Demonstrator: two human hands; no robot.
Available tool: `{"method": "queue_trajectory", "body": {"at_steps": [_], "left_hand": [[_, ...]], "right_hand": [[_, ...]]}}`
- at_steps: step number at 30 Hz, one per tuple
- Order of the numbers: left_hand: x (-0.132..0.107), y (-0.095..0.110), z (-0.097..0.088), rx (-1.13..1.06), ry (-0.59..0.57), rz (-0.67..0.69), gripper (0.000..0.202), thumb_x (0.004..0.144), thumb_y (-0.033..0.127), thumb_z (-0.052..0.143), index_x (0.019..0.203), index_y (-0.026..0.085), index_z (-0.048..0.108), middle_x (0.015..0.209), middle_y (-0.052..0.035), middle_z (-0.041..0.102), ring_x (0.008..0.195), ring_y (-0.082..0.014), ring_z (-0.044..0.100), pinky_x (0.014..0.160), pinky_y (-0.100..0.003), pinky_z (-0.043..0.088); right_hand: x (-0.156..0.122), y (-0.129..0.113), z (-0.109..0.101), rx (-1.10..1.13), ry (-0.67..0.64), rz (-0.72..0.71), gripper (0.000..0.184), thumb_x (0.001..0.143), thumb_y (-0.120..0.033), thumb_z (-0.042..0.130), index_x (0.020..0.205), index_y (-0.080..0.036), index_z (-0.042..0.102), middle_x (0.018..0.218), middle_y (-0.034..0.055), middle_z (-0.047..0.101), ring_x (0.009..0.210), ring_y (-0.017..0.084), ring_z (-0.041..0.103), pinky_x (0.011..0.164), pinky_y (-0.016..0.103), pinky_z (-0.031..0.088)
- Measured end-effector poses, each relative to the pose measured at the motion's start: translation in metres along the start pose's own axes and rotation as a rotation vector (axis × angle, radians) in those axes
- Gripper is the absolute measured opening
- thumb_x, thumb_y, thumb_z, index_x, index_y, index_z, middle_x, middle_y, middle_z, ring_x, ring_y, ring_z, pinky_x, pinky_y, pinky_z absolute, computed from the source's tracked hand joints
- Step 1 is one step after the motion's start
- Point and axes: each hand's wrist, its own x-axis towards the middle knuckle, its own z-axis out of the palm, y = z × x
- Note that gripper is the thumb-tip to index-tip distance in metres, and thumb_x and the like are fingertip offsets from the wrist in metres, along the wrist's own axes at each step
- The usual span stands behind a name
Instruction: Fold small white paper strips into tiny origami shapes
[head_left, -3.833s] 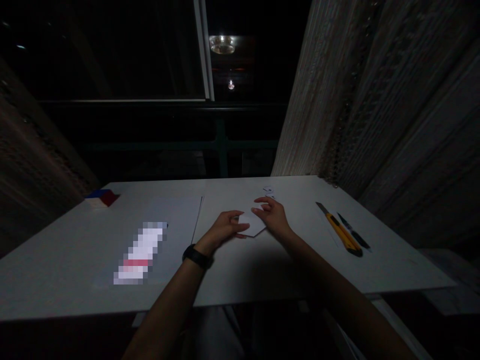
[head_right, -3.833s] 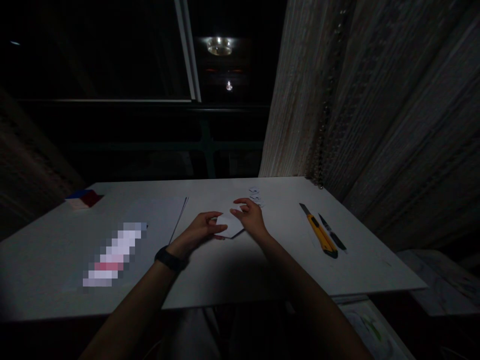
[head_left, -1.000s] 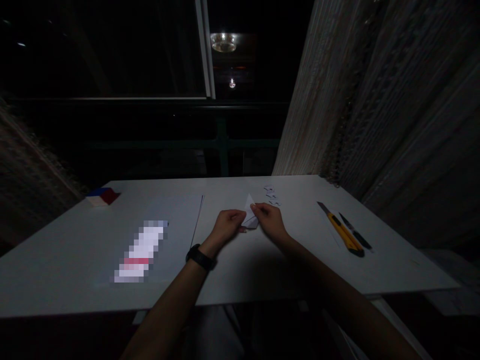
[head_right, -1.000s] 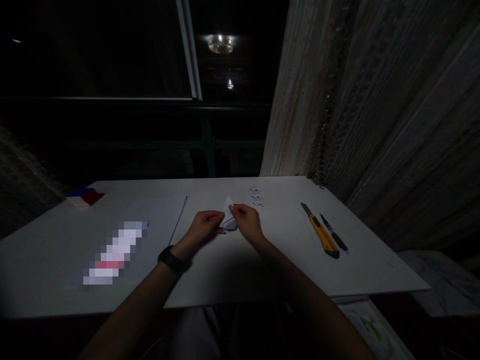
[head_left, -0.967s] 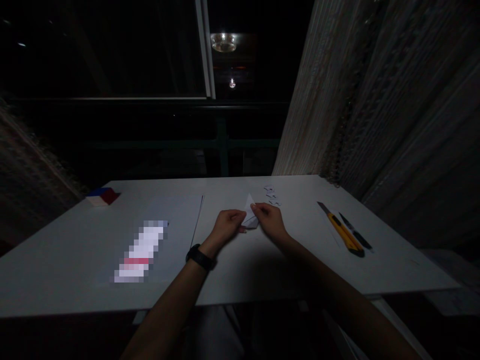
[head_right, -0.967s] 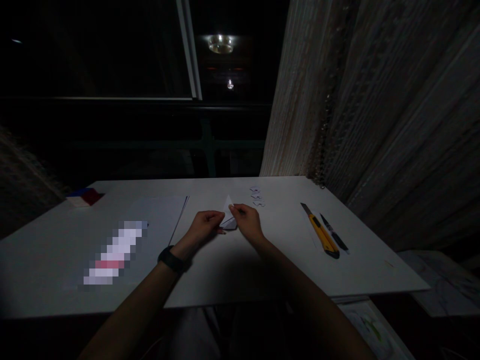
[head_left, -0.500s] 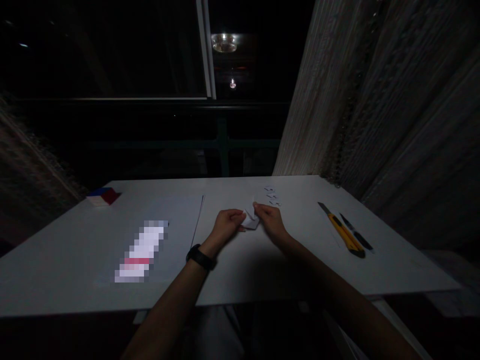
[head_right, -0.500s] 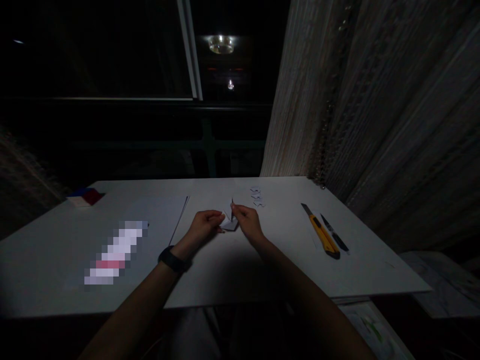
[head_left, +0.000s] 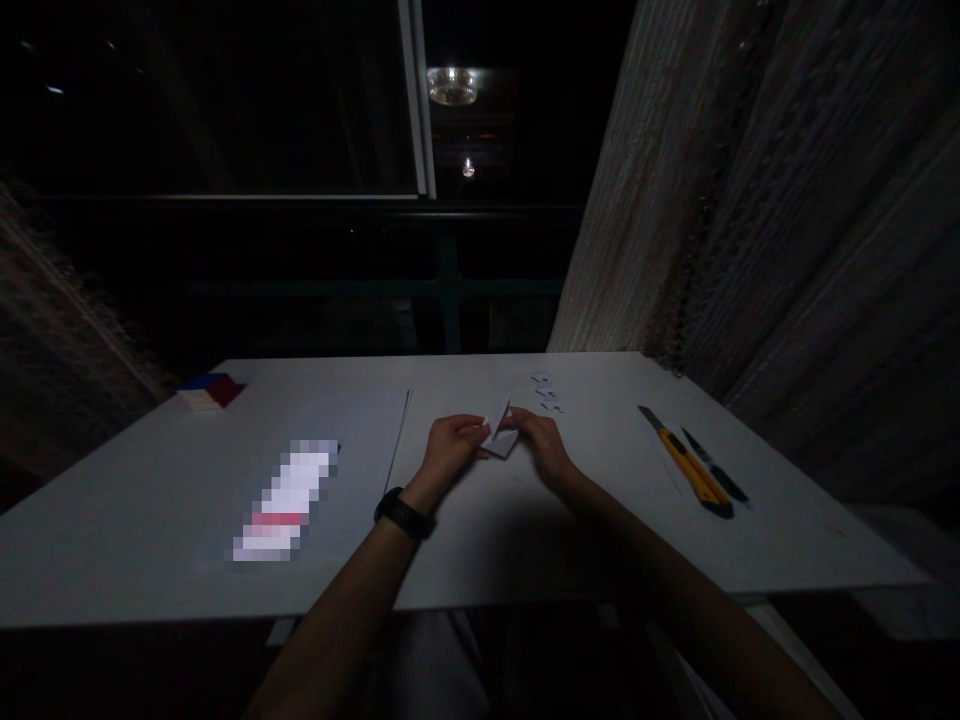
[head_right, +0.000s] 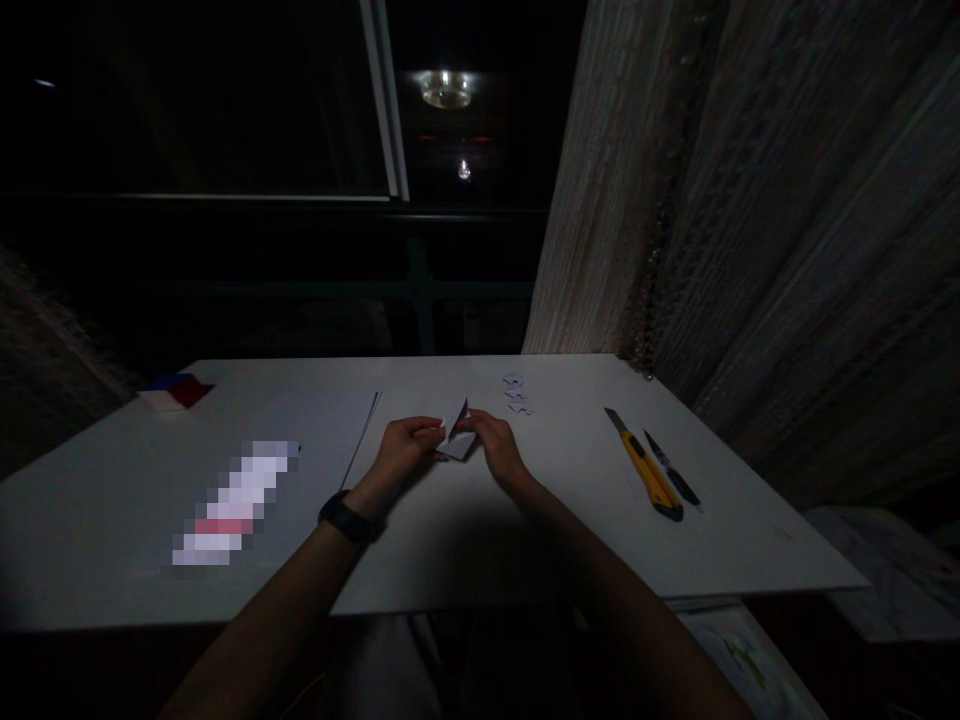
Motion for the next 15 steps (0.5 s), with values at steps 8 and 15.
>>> {"method": "queue_trajectory", "body": {"at_steps": [8,15], "left_hand": [[0.0035,-0.0035,-0.002,-0.042,-0.115,0.034,0.031,0.065,0.027,0.063,0.089,0.01,0.068,0.078,-0.0078,0.068,0.061,-0.014,0.06,0.054,-0.025,0.049],[-0.0028,0.0038,-0.0028,-0.119,-0.204,0.079,0.042,0.062,0.019,0.064,0.103,0.011,0.064,0.094,-0.0118,0.067,0.078,-0.0196,0.062,0.07,-0.031,0.049]], "right_hand": [[0.0008,0.001,0.003,-0.138,-0.022,0.043,0.028,0.078,-0.033,0.043,0.077,-0.022,0.069,0.086,0.0016,0.062,0.083,0.017,0.055,0.077,0.029,0.04],[0.001,-0.0069,0.0042,-0.08,0.026,0.08,0.027,0.078,-0.035,0.045,0.082,-0.022,0.067,0.08,0.0009,0.055,0.076,0.015,0.053,0.07,0.025,0.041]]}}
